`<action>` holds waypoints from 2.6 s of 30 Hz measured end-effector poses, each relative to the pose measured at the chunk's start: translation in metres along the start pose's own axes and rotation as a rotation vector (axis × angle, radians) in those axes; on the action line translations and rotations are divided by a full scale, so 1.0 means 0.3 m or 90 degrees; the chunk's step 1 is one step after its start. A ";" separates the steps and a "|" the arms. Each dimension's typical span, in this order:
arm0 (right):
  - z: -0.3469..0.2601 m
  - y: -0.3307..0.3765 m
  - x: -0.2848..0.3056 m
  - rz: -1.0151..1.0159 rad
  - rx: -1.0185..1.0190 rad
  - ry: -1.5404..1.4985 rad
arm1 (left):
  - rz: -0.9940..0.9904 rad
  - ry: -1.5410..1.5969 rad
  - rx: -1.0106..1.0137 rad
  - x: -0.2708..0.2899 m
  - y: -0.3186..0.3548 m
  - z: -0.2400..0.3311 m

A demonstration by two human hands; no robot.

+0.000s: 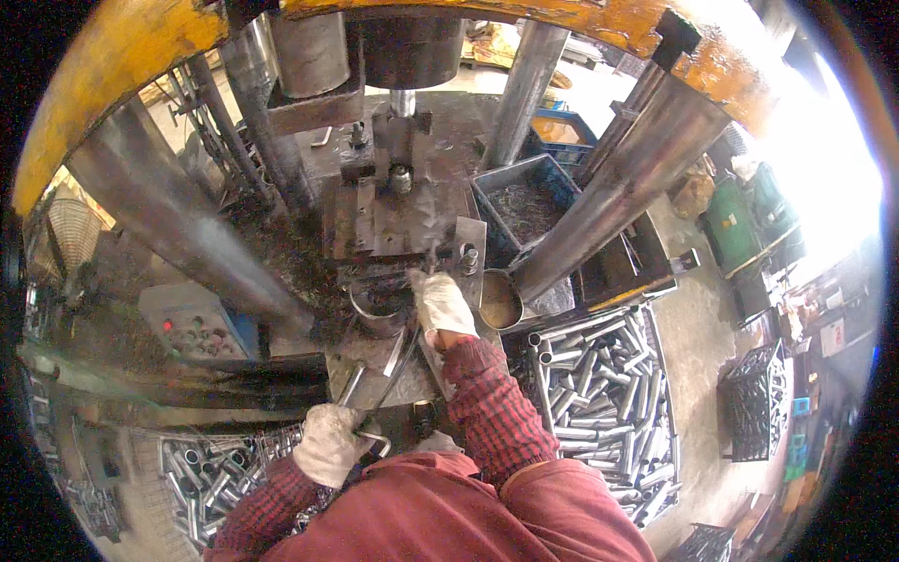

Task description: The person operates a hydraulic press in a workshop, repeatedly placing metal rods into the press, activating the cycle, and removing the formed parts. The person uses gloved hands to handle the rods and the press controls.

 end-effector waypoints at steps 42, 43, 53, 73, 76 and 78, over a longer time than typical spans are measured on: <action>-0.362 -0.163 -0.025 -0.174 -0.059 -0.018 | 0.059 -0.054 0.088 -0.019 0.037 0.016; -0.345 -0.157 -0.021 -0.210 -0.131 -0.154 | 0.065 -0.043 0.075 -0.014 0.033 0.022; -0.358 -0.054 0.061 -0.308 0.118 -0.034 | 0.041 -0.047 -0.048 -0.063 0.040 0.063; -0.423 -0.217 -0.099 -0.218 0.052 0.227 | 0.030 -0.114 -0.016 -0.011 0.120 -0.057; -0.438 -0.320 -0.149 -0.109 0.421 0.609 | 0.058 0.033 0.072 -0.003 0.142 -0.089; -0.381 -0.403 -0.160 -0.149 0.355 0.515 | 0.024 -0.077 0.038 -0.003 0.154 -0.076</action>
Point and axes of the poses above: each hand's wrist, its own y-axis away from the middle knuckle, its own x-axis out of the back of the hand, z = x × y, the point moved 6 cm from there along -y, towards the middle knuckle, and after that the axes turned 4 degrees about -x, right-handed, at the moved point
